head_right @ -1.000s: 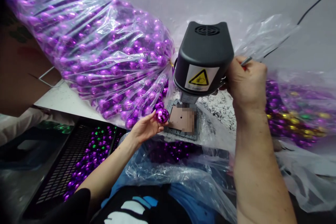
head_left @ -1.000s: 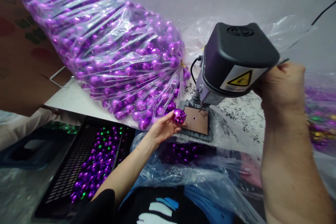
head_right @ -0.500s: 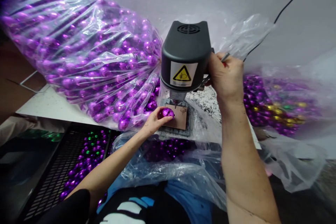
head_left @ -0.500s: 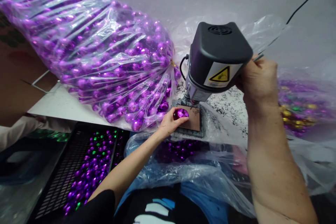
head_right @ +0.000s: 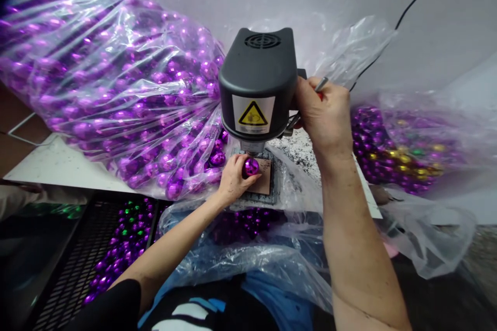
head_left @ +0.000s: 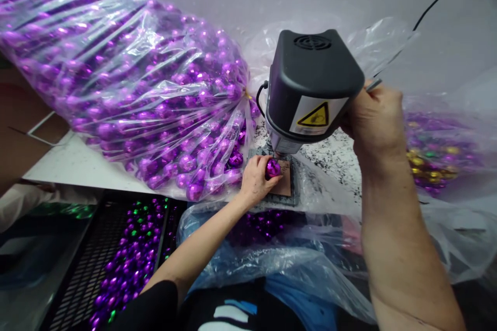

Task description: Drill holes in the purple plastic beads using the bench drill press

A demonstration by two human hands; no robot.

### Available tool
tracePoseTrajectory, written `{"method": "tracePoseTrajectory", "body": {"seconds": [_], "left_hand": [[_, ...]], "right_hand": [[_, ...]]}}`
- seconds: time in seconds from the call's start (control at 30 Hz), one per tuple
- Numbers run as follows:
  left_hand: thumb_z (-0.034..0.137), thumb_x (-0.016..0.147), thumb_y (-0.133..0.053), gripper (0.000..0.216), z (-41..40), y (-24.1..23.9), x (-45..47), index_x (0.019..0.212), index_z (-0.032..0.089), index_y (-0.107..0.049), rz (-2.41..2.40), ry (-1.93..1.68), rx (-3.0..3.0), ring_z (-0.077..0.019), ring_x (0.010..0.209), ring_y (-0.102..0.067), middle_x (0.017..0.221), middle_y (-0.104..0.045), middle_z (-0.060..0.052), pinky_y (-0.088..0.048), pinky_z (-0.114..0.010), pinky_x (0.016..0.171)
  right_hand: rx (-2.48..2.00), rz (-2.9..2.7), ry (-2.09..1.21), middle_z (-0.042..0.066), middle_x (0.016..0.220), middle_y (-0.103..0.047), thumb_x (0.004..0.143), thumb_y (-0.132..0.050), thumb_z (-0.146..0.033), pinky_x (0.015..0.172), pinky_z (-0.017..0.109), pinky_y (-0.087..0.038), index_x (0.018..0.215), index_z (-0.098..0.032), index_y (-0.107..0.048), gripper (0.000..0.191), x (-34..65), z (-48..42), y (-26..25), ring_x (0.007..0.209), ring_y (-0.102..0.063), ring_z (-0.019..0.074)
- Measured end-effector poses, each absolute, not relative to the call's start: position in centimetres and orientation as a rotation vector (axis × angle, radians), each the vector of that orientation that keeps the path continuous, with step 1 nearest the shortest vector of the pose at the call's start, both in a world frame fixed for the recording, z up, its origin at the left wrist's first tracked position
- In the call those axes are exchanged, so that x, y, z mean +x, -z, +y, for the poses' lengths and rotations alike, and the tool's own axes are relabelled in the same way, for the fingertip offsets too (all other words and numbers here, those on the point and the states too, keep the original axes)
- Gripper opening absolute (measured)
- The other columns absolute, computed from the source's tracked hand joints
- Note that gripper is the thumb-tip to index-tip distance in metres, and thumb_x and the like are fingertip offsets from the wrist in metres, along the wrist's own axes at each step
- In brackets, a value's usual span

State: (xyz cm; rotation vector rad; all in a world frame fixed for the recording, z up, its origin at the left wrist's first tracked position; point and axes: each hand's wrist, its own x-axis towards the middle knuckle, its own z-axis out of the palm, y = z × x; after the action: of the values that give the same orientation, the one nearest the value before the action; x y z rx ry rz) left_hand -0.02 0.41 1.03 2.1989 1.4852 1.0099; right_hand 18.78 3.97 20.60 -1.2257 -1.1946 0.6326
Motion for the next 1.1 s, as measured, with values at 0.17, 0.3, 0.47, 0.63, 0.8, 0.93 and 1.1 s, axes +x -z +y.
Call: {"method": "tracePoseTrajectory", "body": {"seconds": [0.17,0.3,0.47,0.63,0.8,0.93,1.1], "left_hand": [[0.032,0.08,-0.087,0.051,1.0,-1.3,-0.2,0.122,0.022,-0.061,1.436,-0.918,2.23,-0.0285,0.112,-0.064,0.114,-0.063,-0.008,-0.052,-0.047,0.104],[0.033,0.087,-0.081,0.046,1.4,-1.1,-0.3,0.124,0.021,-0.057,1.335,-0.825,2.287,-0.0288,0.118,-0.063,0.116,-0.066,-0.008,-0.034,-0.06,0.123],[0.034,0.086,-0.082,0.055,1.0,-0.5,-0.1,0.129,0.02,-0.052,1.319,-0.866,2.257,-0.0291,0.123,-0.063,0.122,-0.067,-0.009,-0.024,-0.061,0.129],[0.04,0.085,-0.085,0.057,0.7,-0.8,0.6,0.13,0.023,-0.055,1.368,-0.835,2.145,-0.029,0.125,-0.063,0.124,-0.069,-0.008,-0.025,-0.062,0.128],[0.042,0.086,-0.084,0.058,0.8,-0.9,0.3,0.133,0.024,-0.056,1.346,-0.795,2.198,-0.0291,0.128,-0.061,0.126,-0.07,-0.008,-0.017,-0.064,0.131],[0.045,0.089,-0.08,0.058,0.9,-0.3,-0.1,0.135,0.022,-0.053,1.391,-0.809,2.218,-0.029,0.129,-0.061,0.128,-0.07,-0.01,-0.018,-0.062,0.131],[0.047,0.091,-0.078,0.054,0.5,0.3,0.1,0.132,0.021,-0.053,1.43,-0.885,2.255,-0.0299,0.129,-0.061,0.128,-0.069,-0.011,-0.021,-0.062,0.13]], "right_hand": [[-1.184,-1.201,-0.632,-0.006,0.055,-0.045,0.086,-0.072,-0.044,0.041,0.015,-0.036,0.066,-0.016,-0.051,0.041,18.6,3.8,-20.7,0.045,-0.046,0.0014],[-1.16,-1.221,-0.599,-0.007,0.054,-0.043,0.088,-0.07,-0.044,0.042,0.013,-0.034,0.066,-0.015,-0.051,0.041,18.5,3.7,-20.5,0.044,-0.043,-0.0006],[-1.161,-1.224,-0.581,-0.007,0.056,-0.044,0.087,-0.073,-0.045,0.047,0.016,-0.041,0.073,-0.014,-0.059,0.036,18.7,3.7,-20.2,0.048,-0.045,0.0013],[-1.158,-1.226,-0.574,-0.007,0.054,-0.044,0.088,-0.071,-0.043,0.044,0.016,-0.039,0.069,-0.015,-0.055,0.038,18.8,3.8,-20.3,0.045,-0.044,0.0014],[-1.178,-1.223,-0.618,-0.007,0.054,-0.045,0.089,-0.069,-0.041,0.041,0.014,-0.037,0.067,-0.015,-0.051,0.038,18.8,3.8,-20.5,0.043,-0.044,0.0012],[-1.202,-1.217,-0.637,-0.007,0.055,-0.047,0.089,-0.068,-0.045,0.041,0.014,-0.035,0.068,-0.016,-0.052,0.04,18.7,3.9,-20.6,0.043,-0.047,0.0018],[-1.204,-1.19,-0.657,-0.006,0.057,-0.05,0.086,-0.07,-0.044,0.041,0.018,-0.033,0.07,-0.016,-0.052,0.037,18.7,3.8,-20.8,0.045,-0.048,0.0034]]}}
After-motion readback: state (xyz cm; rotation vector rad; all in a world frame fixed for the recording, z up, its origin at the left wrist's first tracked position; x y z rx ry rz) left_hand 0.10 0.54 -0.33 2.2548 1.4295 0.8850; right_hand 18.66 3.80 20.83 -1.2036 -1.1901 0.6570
